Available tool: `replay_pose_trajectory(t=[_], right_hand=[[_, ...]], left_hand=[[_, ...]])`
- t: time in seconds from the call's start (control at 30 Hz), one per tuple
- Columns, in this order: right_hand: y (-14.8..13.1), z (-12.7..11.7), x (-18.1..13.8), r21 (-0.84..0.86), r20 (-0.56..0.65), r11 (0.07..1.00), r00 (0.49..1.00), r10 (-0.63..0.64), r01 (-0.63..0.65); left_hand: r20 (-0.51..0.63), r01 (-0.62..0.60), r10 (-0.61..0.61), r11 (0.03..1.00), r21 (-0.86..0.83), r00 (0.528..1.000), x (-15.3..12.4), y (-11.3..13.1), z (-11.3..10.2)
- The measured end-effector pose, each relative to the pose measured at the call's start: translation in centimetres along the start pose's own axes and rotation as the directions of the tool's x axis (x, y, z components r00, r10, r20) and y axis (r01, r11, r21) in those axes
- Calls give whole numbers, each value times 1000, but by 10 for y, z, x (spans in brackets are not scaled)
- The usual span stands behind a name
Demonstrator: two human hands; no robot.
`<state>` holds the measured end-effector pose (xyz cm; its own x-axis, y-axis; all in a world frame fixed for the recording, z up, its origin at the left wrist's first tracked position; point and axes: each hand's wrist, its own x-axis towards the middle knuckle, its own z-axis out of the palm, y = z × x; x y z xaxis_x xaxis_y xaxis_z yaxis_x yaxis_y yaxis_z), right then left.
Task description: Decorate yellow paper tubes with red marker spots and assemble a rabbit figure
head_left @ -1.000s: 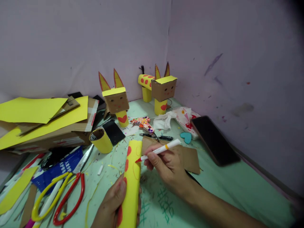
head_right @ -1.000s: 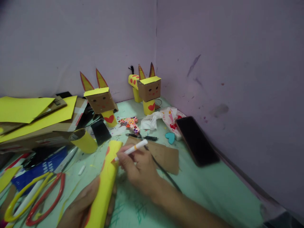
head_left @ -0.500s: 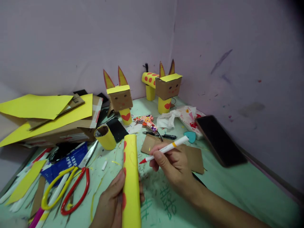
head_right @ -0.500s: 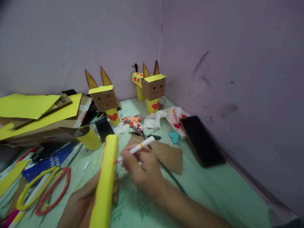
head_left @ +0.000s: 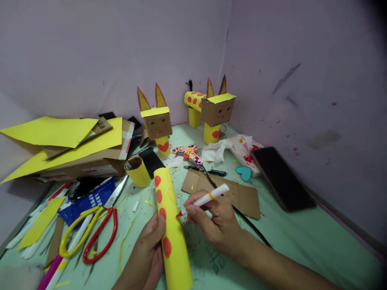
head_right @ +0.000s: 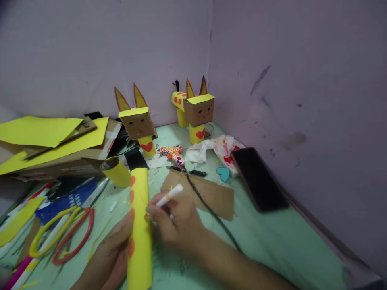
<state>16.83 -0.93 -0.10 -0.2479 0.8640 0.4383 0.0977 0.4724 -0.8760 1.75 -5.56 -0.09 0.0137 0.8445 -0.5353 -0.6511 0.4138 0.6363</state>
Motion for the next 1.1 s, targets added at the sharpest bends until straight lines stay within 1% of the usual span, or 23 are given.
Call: replay_pose_trajectory(t=[0.17, 0.3, 0.4, 0.47, 0.63, 0.77, 0.93, 1.0, 1.1], right_hand=[[1, 2, -2, 13, 32, 1000, 999, 18, -19], [-3, 1, 0, 42, 75, 999, 997, 22, -25], [-6, -1, 1, 63, 123, 996, 991, 49, -57], [-8, -3, 2, 72, 133, 994, 988, 74, -84], [-6, -4, 3, 31, 66, 995, 993, 98, -100], [-3, -4, 2, 24, 43, 995, 994, 96, -97], [-3, -4, 2, 39, 18, 997, 998, 68, -69], [-3, -4, 2, 56, 29, 996, 997, 68, -69], [-1, -3, 0, 153, 28, 982, 994, 109, -112]], left_hand=[[0, 5, -5, 1000, 18, 1000, 1, 0, -4], [34, 18, -18, 1000, 4, 999, 3, 2, -4], [16, 13, -13, 1000, -1, 1000, 3, 2, -5], [1, 1, -1, 1000, -2, 1000, 2, 2, -6], [-6, 14, -14, 1000, 18, 1000, 0, 1, -8], [-30, 26, -26, 999, 20, 999, -1, 0, -6], [27, 52, -52, 999, 3, 998, -1, -1, -3], [34, 61, -61, 998, 6, 998, -1, -1, -3], [10, 42, -43, 998, 42, 999, -1, 1, -3]])
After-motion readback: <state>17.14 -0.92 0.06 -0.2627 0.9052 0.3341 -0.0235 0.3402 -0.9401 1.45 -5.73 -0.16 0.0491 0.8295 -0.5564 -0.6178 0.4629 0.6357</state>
